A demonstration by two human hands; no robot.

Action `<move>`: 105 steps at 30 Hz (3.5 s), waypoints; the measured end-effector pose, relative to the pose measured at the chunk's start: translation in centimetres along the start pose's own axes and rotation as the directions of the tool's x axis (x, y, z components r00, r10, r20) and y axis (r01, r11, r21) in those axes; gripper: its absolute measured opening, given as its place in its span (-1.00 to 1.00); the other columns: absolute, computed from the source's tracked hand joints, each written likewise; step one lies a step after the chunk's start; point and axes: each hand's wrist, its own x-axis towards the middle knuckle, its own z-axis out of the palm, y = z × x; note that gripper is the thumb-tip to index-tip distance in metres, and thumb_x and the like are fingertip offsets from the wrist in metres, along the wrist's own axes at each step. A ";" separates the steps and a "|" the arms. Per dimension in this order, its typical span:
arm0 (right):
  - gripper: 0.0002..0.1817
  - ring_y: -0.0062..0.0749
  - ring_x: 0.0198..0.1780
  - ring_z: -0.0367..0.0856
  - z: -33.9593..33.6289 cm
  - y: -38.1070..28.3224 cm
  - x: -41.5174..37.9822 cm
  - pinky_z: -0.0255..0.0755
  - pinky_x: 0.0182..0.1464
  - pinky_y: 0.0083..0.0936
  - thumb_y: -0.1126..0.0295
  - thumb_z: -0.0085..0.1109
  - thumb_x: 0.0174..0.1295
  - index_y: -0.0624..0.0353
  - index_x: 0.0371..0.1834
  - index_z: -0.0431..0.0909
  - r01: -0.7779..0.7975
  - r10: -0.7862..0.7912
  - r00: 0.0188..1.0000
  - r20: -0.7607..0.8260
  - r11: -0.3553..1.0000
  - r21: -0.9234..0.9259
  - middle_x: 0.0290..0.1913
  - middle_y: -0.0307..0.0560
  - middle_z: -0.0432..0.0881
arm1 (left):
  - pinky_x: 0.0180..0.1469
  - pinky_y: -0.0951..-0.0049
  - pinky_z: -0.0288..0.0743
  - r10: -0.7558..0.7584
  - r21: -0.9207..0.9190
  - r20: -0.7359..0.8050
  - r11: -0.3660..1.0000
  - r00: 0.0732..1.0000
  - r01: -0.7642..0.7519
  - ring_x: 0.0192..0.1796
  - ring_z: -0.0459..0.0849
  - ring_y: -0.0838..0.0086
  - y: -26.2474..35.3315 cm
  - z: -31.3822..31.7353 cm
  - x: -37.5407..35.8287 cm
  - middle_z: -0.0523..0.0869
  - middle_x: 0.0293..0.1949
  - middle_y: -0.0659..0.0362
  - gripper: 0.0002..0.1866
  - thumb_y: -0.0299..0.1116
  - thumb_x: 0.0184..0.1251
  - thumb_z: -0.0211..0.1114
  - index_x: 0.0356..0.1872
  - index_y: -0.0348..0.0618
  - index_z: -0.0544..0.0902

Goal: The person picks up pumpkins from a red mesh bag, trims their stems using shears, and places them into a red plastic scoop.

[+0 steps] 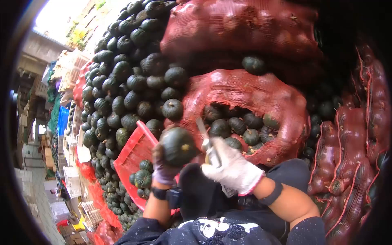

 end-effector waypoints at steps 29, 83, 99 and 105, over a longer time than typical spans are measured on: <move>-0.29 -0.02 0.20 0.60 -13.4 -1.8 -14.9 0.40 0.41 0.13 0.53 0.23 0.26 0.20 0.51 0.25 0.658 0.214 0.573 -0.791 0.456 0.599 0.21 0.09 0.58 | 0.35 0.13 0.54 -0.393 0.650 0.335 0.754 0.856 0.092 0.36 0.52 0.29 -16.2 7.6 13.0 0.56 0.26 0.02 0.10 -0.28 -0.20 0.79 0.43 -0.11 0.30; -0.37 -0.23 0.09 0.66 -9.5 -3.9 -15.3 0.58 0.23 -0.23 0.64 0.00 0.26 0.17 0.46 0.28 0.480 0.260 0.572 -0.778 0.663 0.574 0.10 -0.02 0.59 | 0.24 0.21 0.57 -0.689 0.960 0.181 0.278 0.702 0.025 0.17 0.67 0.18 -22.5 3.7 19.1 0.58 0.24 -0.02 -0.03 -0.24 -0.07 0.63 0.43 -0.10 0.30; -0.34 0.08 0.01 0.60 -6.9 -0.4 -9.2 0.52 0.10 -0.07 0.35 0.35 0.06 0.14 0.31 0.44 -0.117 -0.583 0.759 -0.291 0.318 -0.941 0.01 0.10 0.59 | 0.39 0.28 0.46 0.270 0.341 0.500 0.812 0.823 -0.473 0.34 0.55 0.28 -12.8 9.4 6.2 0.52 0.32 0.03 -0.08 -0.41 -0.05 0.72 0.38 -0.23 0.38; -0.45 -0.01 0.09 0.54 -6.8 0.5 -9.8 0.37 0.30 0.09 0.31 0.30 0.15 0.10 0.26 0.48 -0.174 -0.477 0.845 -0.242 0.183 -0.968 0.00 0.01 0.56 | 0.45 0.25 0.41 0.102 0.504 0.625 0.704 0.774 -0.500 0.37 0.54 0.27 -11.1 7.9 7.1 0.56 0.31 0.00 -0.05 -0.28 -0.12 0.76 0.36 -0.25 0.43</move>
